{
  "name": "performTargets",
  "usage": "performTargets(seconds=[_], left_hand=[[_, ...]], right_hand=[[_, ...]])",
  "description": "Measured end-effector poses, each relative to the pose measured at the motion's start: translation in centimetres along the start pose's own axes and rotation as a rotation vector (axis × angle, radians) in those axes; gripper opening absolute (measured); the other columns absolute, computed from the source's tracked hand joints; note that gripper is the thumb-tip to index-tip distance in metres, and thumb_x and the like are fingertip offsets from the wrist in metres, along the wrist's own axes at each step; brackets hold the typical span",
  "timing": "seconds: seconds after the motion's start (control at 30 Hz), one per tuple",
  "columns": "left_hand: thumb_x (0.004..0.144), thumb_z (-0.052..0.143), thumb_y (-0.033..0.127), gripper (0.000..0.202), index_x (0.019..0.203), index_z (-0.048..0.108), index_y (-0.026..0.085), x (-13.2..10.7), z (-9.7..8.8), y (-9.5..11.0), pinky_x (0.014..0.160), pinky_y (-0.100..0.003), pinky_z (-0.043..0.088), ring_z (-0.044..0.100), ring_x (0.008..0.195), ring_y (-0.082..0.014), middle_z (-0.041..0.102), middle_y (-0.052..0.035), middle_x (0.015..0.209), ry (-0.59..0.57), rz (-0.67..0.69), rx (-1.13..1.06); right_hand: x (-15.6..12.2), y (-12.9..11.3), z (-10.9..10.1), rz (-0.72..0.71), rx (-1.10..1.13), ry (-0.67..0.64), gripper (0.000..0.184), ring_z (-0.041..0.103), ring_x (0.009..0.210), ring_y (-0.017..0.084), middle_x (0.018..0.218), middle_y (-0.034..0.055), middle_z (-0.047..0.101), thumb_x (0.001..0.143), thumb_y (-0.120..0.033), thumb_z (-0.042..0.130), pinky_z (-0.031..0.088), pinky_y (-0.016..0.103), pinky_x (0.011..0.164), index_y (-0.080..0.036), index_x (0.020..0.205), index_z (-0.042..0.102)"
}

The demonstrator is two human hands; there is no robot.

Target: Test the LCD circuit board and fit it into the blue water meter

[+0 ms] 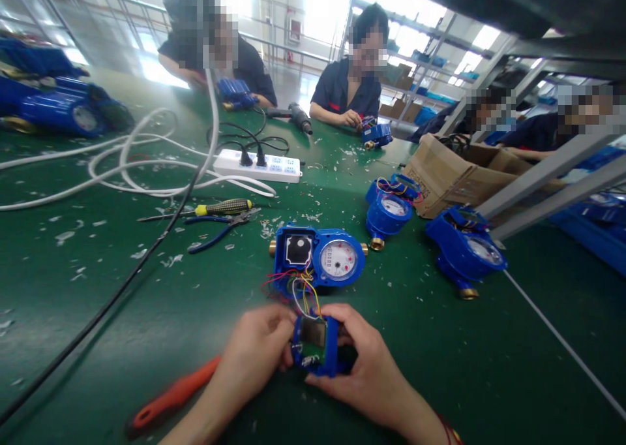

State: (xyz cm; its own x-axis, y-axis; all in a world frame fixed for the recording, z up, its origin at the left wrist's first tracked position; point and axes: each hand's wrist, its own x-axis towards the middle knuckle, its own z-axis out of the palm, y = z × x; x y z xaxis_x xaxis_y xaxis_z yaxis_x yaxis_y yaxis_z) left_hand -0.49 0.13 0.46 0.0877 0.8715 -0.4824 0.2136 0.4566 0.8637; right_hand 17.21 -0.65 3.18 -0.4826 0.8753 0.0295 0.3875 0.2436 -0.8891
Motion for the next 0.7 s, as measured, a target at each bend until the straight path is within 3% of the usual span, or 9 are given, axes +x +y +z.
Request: performTargets(seconds=[0.2,0.33,0.43,0.57,0.7], left_hand=[[0.077,0.041,0.033,0.019,0.081,0.046,0.015,-0.2,-0.3,0.5,0.039,-0.016,0.038,0.047,0.037,-0.0070,0.052,0.0048,0.046,-0.065,-0.031,-0.263],[0.075,0.051,0.039,0.026,0.078,0.047,0.013,-0.4,-0.5,0.7,0.040,-0.014,0.038,0.047,0.039,-0.0052,0.053,0.0032,0.049,-0.108,-0.034,-0.371],[0.070,0.055,0.045,0.033,0.075,0.047,0.013,-0.2,-0.4,0.4,0.040,-0.015,0.038,0.046,0.038,-0.0054,0.053,0.0032,0.047,-0.128,-0.036,-0.341],[0.070,0.052,0.038,0.024,0.074,0.047,0.015,0.0,-0.2,-0.2,0.038,-0.016,0.037,0.044,0.035,-0.0066,0.050,0.0051,0.041,-0.042,-0.035,-0.166],[0.068,0.051,0.029,0.014,0.066,0.049,0.015,-0.2,-0.3,-0.5,0.037,-0.013,0.032,0.045,0.036,-0.0058,0.049,0.0058,0.041,0.066,-0.010,-0.074]], right_hand=[[-0.1,0.9,-0.2,0.185,0.265,-0.022,0.071,0.057,0.098,0.021,0.109,0.0038,0.057,0.059,-0.023,0.080,0.049,0.036,0.083,-0.026,0.119,0.041],[-0.1,1.4,-0.4,0.214,0.533,-0.043,0.072,0.058,0.099,0.021,0.108,0.0054,0.059,0.060,-0.015,0.079,0.048,0.036,0.085,-0.024,0.120,0.038],[0.0,1.6,-0.5,0.218,0.611,-0.050,0.073,0.057,0.102,0.021,0.112,0.0065,0.057,0.060,-0.015,0.079,0.048,0.035,0.085,-0.023,0.120,0.037],[0.0,1.0,0.1,0.166,0.341,-0.046,0.071,0.057,0.100,0.020,0.111,0.0038,0.057,0.061,-0.021,0.079,0.048,0.035,0.087,-0.026,0.121,0.040],[-0.1,0.2,1.0,-0.018,-0.009,0.021,0.070,0.051,0.108,0.018,0.119,-0.0016,0.051,0.062,-0.023,0.078,0.045,0.031,0.092,-0.033,0.121,0.042]])
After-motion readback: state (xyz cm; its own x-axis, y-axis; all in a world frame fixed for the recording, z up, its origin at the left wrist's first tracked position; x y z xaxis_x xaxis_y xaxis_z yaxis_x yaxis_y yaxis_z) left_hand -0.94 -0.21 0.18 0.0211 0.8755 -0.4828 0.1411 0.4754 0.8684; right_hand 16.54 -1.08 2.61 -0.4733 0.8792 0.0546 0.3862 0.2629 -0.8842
